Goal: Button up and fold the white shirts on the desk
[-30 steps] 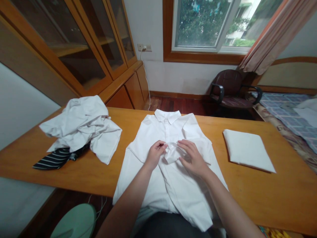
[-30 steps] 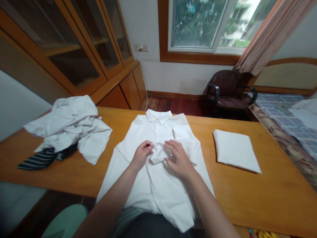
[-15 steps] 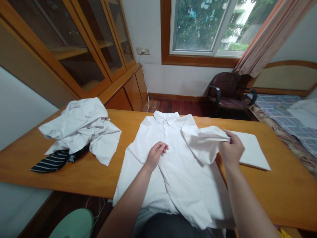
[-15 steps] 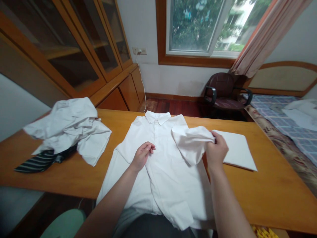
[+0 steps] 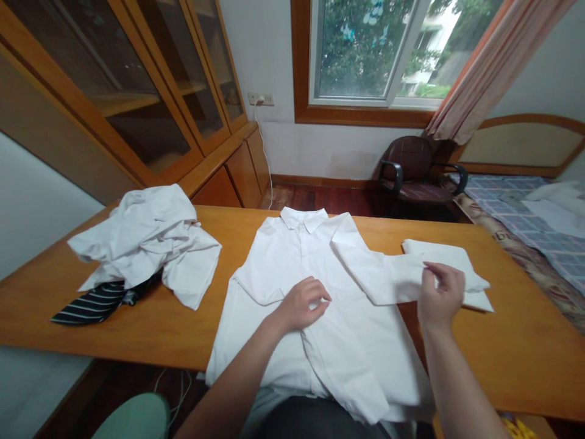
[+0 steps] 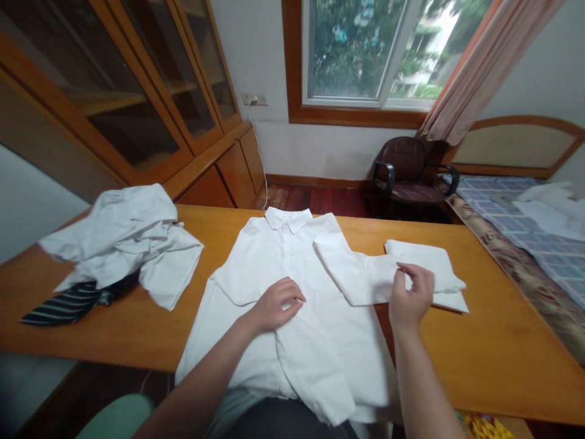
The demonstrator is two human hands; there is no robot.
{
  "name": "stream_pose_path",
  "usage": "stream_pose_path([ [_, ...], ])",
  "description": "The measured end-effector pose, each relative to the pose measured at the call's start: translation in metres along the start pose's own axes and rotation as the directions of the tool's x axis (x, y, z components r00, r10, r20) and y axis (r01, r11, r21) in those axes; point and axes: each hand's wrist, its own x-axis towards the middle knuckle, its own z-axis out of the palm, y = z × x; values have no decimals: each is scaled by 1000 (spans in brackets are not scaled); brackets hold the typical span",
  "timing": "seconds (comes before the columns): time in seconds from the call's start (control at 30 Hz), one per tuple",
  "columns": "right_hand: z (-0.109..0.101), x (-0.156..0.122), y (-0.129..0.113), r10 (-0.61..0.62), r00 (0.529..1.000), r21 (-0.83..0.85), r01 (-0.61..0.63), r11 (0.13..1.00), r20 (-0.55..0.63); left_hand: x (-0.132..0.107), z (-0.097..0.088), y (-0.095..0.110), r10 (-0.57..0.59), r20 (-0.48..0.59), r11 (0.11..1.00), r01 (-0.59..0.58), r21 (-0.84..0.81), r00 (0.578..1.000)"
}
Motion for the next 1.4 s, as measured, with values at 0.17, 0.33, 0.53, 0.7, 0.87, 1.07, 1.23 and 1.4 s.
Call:
stream_pose_path([
  [0.17,27,-25,-14,-72,900,191,-12,981,429,0,19,39,168,411,967,-231,108,896],
  [0.33,44,-42,-9,-78,829,229,-61,972,553,-1,38,47,55,541,927,-244,285,839],
  [0.53,45,-44,1,-18,833,209,-118,971,554,2,38,39,-13,562,949,-167,268,827],
  [0.7,46,-46,0,-23,837,228,-122,966,547,12,8,26,-128,157,981,101,168,979],
  [0.87,46,-46,-9,-15,791,254,-178,951,612,24,-17,-9,-390,-303,920,352,-174,869],
  [1.07,52,-52,-28,52,621,274,-417,867,782,15,-4,-38,-602,-166,662,372,-651,781],
  [1.23,66,-57,-51,75,522,262,-541,799,849,1,1,-41,-523,-46,583,318,-748,851],
  [1.4,84,-65,-69,96,387,279,-794,539,917,-9,-1,-47,-554,13,516,356,-779,832],
])
